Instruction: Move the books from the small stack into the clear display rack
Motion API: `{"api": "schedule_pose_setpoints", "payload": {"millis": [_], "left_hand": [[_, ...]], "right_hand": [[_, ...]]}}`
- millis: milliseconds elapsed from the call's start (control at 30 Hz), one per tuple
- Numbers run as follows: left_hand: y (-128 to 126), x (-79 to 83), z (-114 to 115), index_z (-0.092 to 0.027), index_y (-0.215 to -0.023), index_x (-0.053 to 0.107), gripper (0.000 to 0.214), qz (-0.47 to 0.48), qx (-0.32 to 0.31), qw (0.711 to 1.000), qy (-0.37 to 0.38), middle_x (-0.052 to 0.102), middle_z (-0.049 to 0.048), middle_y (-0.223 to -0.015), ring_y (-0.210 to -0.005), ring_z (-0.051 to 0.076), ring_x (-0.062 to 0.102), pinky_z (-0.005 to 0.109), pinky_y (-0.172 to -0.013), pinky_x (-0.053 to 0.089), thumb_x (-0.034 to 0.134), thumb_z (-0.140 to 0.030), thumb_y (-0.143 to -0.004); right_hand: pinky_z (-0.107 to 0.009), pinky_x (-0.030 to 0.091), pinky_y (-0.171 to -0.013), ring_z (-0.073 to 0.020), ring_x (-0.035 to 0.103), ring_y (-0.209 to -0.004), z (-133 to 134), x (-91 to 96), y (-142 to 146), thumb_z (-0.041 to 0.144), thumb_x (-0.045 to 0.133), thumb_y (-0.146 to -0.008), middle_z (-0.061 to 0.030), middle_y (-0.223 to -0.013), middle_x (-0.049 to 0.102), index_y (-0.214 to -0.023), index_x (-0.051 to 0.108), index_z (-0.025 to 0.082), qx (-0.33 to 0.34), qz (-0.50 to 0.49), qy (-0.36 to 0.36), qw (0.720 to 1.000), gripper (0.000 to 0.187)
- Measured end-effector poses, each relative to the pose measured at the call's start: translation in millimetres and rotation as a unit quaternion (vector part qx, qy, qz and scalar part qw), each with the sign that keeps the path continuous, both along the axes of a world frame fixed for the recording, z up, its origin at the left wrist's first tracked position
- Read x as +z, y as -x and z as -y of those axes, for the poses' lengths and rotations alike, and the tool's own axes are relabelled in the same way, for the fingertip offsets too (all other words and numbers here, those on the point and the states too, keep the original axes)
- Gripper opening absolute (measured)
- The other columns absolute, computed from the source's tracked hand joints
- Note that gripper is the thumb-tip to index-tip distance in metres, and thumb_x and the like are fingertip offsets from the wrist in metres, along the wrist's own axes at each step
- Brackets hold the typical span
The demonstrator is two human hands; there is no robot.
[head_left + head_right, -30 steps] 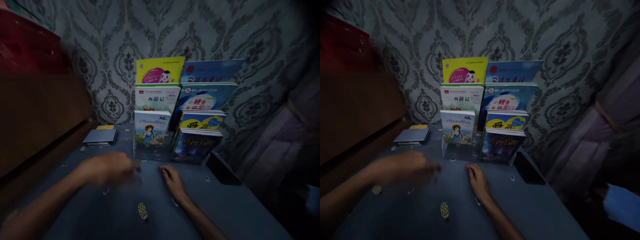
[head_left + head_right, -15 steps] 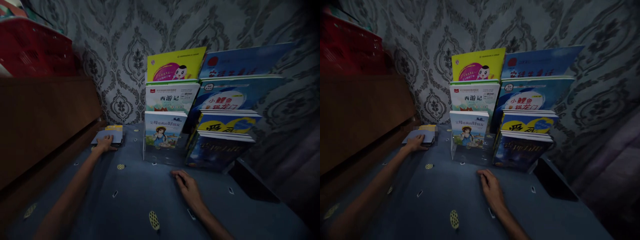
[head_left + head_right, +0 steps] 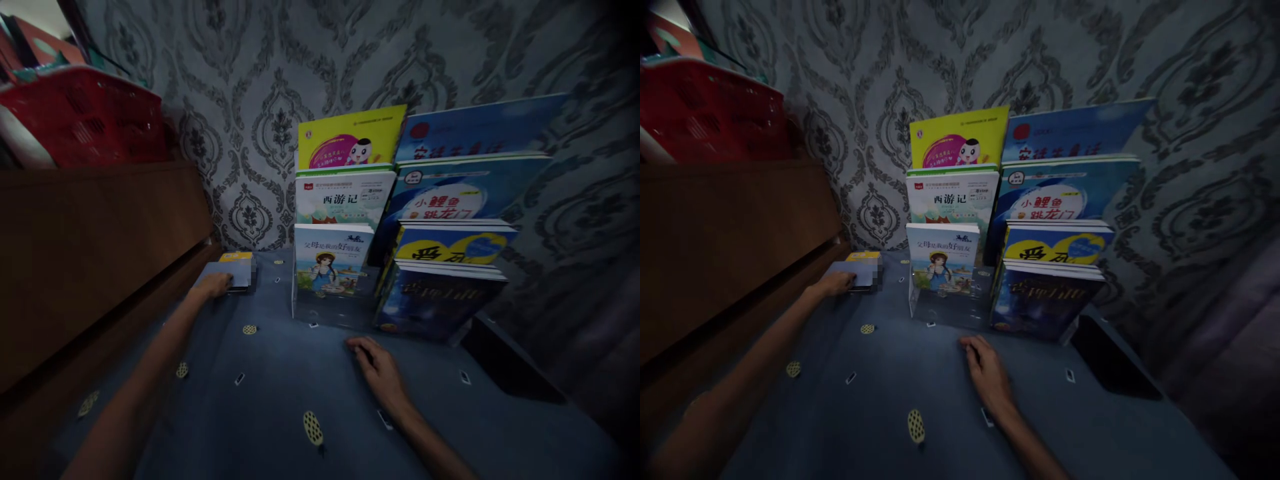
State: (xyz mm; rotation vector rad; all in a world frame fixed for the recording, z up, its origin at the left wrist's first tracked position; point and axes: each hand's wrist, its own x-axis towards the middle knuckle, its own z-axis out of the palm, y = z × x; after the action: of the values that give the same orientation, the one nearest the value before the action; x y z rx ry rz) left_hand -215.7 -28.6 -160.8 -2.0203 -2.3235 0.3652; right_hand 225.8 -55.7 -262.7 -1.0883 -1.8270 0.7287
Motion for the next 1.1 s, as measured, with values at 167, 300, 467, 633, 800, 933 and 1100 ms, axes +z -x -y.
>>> {"api": "schedule_pose_setpoints", "payload": {"millis": [167, 300, 467, 633, 800, 933, 1100], "left_hand": [[0, 8.1, -10, -0.015, -0.114, 0.063, 0.035, -0.017, -0.024, 0.999, 0.026, 0.067, 0.0122, -0.115, -0.104, 0.023, 0.063, 0.041, -0.092, 0.048, 0.051, -0.041, -0.093], [1, 13.8, -15, -0.019, -0.108, 0.067, 0.031, -0.027, -0.045, 0.998, 0.038, 0.069, 0.0139, -0.114, -0.105, 0.026, 0.064, 0.033, -0.087, 0.049, 0.057, -0.032, -0.082], [-2, 11.7, -18, -0.016, -0.104, 0.069, 0.03, -0.046, -0.055, 0.997, 0.038, 0.07, 0.0164, -0.111, -0.103, 0.028, 0.065, 0.034, -0.087, 0.049, 0.06, -0.027, -0.077], [-5, 3.8, -16, -0.017, -0.108, 0.066, 0.027, -0.056, -0.071, 0.996, 0.02, 0.068, 0.0147, -0.114, -0.109, 0.026, 0.063, 0.033, -0.093, 0.047, 0.056, -0.02, -0.083], [-7, 1.7, -4, -0.014, -0.111, 0.063, 0.027, -0.064, -0.069, 0.996, -0.007, 0.068, 0.0153, -0.112, -0.107, 0.025, 0.064, 0.032, -0.091, 0.048, 0.046, -0.015, -0.09], [-13, 0.8, 19, -0.011, -0.114, 0.06, 0.03, -0.074, -0.065, 0.995, -0.018, 0.068, 0.0175, -0.11, -0.104, 0.025, 0.066, 0.033, -0.09, 0.049, 0.042, -0.01, -0.089], [-32, -6.1, 56, -0.009, -0.116, 0.056, 0.036, -0.087, -0.053, 0.994, -0.026, 0.068, 0.0193, -0.106, -0.1, 0.025, 0.067, 0.034, -0.085, 0.05, 0.036, -0.002, -0.087]], "right_hand": [[-0.04, 0.053, -0.078, -0.026, 0.067, -0.083, 1, 1.4, 0, 0.041, 0.044, -0.081, -0.0082, -0.085, 0.071, -0.082, 0.072, 0.023, -0.006, -0.002, 0.004, 1.0, 0.033], [-0.039, 0.053, -0.077, -0.0256, 0.067, -0.082, 1, 1.4, 0, 0.04, 0.045, -0.081, -0.008, -0.084, 0.071, -0.081, 0.072, 0.023, -0.003, -0.006, 0.003, 1.0, 0.031], [-0.036, 0.053, -0.075, -0.0248, 0.066, -0.08, -1, 0.2, 0, 0.038, 0.045, -0.081, -0.0082, -0.083, 0.071, -0.083, 0.072, 0.022, 0.004, 0.0, 0.003, 1.0, 0.031], [-0.037, 0.053, -0.075, -0.0247, 0.066, -0.081, 0, 1.2, 0, 0.037, 0.045, -0.081, -0.0075, -0.082, 0.07, -0.084, 0.072, 0.022, 0.003, 0.004, 0.0, 1.0, 0.03], [-0.038, 0.053, -0.077, -0.0249, 0.066, -0.082, 1, 4.5, -1, 0.038, 0.045, -0.082, -0.0075, -0.084, 0.07, -0.084, 0.072, 0.022, 0.01, 0.009, 0.001, 1.0, 0.031], [-0.038, 0.053, -0.077, -0.025, 0.067, -0.083, 1, 5.2, 0, 0.038, 0.045, -0.082, -0.0079, -0.085, 0.07, -0.084, 0.071, 0.022, 0.012, 0.003, 0.007, 1.0, 0.031], [-0.039, 0.053, -0.078, -0.0253, 0.067, -0.083, 1, 5.2, 0, 0.039, 0.045, -0.081, -0.0076, -0.084, 0.07, -0.083, 0.071, 0.022, 0.011, 0.002, 0.005, 1.0, 0.03]]}}
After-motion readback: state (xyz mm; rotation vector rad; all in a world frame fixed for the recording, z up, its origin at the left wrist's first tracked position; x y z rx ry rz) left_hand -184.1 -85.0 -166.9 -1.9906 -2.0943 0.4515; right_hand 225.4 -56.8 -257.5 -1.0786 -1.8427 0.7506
